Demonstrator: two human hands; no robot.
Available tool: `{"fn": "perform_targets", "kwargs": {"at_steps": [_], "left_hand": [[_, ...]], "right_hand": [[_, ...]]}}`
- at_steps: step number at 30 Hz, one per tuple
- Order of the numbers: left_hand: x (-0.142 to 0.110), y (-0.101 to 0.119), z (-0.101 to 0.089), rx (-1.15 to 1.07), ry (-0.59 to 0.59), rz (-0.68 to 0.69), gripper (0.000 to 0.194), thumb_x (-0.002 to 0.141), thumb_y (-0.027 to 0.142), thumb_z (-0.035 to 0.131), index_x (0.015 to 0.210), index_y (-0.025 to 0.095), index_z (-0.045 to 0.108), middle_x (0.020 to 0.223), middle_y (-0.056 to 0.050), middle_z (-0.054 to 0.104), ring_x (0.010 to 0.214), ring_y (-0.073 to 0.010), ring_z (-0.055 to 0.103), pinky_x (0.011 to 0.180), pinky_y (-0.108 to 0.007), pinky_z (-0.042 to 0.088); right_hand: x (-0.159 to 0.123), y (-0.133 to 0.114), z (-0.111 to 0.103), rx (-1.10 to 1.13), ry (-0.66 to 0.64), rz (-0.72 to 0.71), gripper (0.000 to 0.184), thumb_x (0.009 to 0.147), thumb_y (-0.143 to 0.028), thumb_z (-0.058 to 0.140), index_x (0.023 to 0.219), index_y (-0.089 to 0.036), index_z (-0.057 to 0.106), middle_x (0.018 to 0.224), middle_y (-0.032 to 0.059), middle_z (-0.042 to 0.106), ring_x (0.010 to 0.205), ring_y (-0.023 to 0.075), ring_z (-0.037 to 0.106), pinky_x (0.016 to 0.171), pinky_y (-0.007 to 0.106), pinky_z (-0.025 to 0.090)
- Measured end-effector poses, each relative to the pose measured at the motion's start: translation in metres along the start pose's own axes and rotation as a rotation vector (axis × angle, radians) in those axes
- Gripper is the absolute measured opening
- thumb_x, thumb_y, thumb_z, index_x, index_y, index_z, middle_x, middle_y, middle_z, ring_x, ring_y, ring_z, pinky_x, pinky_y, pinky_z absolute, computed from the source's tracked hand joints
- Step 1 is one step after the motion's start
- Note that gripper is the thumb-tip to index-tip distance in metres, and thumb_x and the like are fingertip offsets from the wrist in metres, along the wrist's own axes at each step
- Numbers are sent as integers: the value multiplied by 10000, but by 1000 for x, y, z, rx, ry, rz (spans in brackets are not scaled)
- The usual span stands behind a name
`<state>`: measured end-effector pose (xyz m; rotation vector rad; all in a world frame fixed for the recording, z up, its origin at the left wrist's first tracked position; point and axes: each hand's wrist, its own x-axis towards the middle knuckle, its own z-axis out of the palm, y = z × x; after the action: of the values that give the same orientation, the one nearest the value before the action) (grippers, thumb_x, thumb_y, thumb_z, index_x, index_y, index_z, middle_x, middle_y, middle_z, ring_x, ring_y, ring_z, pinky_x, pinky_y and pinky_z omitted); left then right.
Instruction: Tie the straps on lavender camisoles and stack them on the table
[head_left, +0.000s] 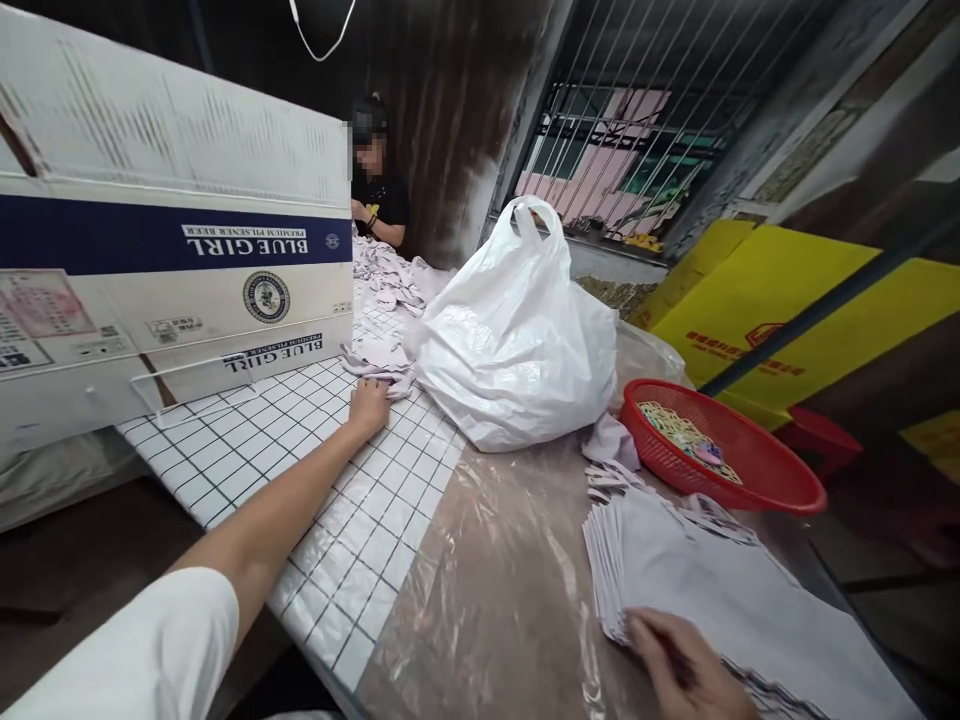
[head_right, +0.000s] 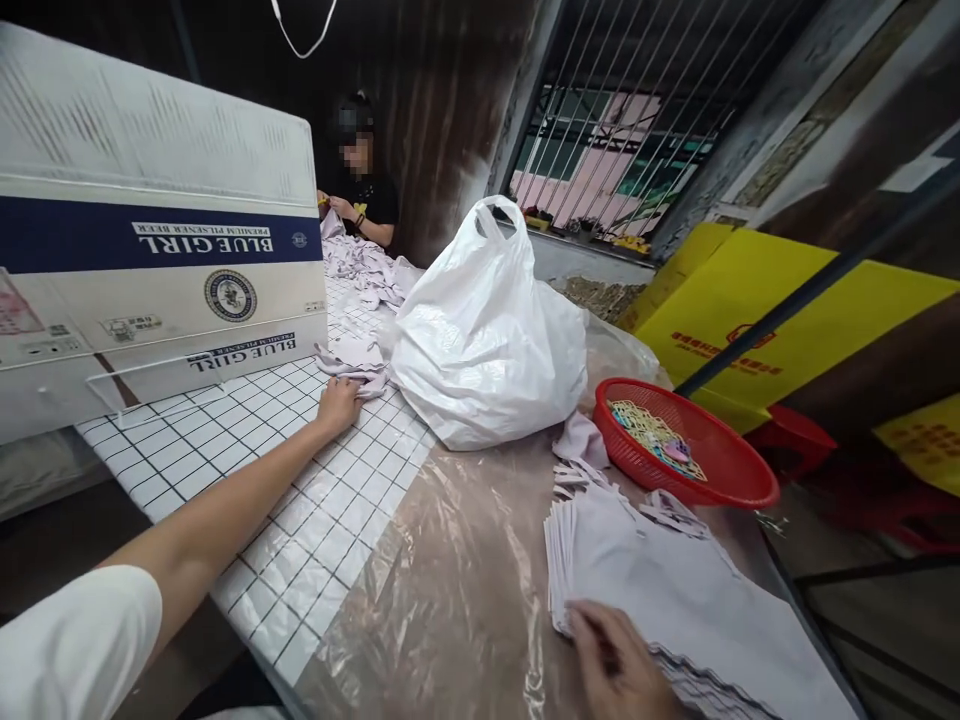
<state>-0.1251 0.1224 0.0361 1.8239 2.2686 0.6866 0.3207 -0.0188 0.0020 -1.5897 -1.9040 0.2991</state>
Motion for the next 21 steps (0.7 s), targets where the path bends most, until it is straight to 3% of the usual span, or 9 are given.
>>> {"fn": "perform_targets", "kwargs": {"at_steps": [2,5,8,10,11,13,15,17,21], "left_hand": [[-9,-5,-2,-20,-83,48,192,850,129,529,983,128,667,1085,-186,640,1119,-339,548,928,-436,440],[-57,13,3,-90,-258,203,130,848,169,556,894,150,676,971,-120,687,947,-261,630,831,-336,472],[-119,25,2,-282,-509,401,153,812,293,648,916,187,685,868,-37,708,768,-183,644,674,-240,469],[-142,21,-2,-495,-660,460,202,842,343,620,951,189,690,839,-27,710,725,-167,641,630,-225,458],[-144,17,-4,-555,-676,452,213,865,348,588,950,185,694,838,-35,711,730,-170,643,637,-232,461],[-131,6,-5,-514,-562,386,221,890,327,544,929,177,701,872,-61,711,780,-192,646,692,-266,477],[-102,-1,2,-344,-342,355,221,881,283,546,986,166,701,980,-95,702,885,-231,634,772,-320,490],[-69,-2,14,-176,-177,444,289,863,213,543,1110,165,684,1147,-121,663,1029,-272,583,853,-378,487],[-22,13,39,33,-140,715,455,850,124,513,1282,212,627,1382,-116,550,1130,-303,486,909,-438,453]], "right_hand": [[12,-56,23,105,-116,-25,277,862,-495,542,818,-264,688,807,63,724,745,259,692,685,338,555],[33,-109,51,180,-220,-54,290,884,-467,509,835,-247,691,794,58,728,747,249,692,687,328,541],[47,-126,66,187,-299,-41,288,886,-445,499,843,-231,685,802,61,729,735,240,678,702,334,524],[49,-128,72,188,-332,0,287,881,-438,497,829,-221,676,814,66,730,739,236,669,720,341,515],[49,-128,75,196,-349,27,291,881,-441,495,830,-216,674,829,70,731,752,233,668,730,343,512],[46,-126,81,230,-388,85,301,876,-458,506,864,-207,670,855,72,727,770,225,663,732,337,507],[41,-124,89,253,-405,140,313,851,-482,550,911,-196,662,834,62,705,741,209,642,702,322,500],[36,-121,98,234,-401,162,325,820,-492,600,915,-185,650,775,39,660,690,189,603,659,304,480],[33,-118,114,175,-367,160,371,805,-439,637,1056,-166,634,739,2,592,649,167,545,617,281,432]]}}
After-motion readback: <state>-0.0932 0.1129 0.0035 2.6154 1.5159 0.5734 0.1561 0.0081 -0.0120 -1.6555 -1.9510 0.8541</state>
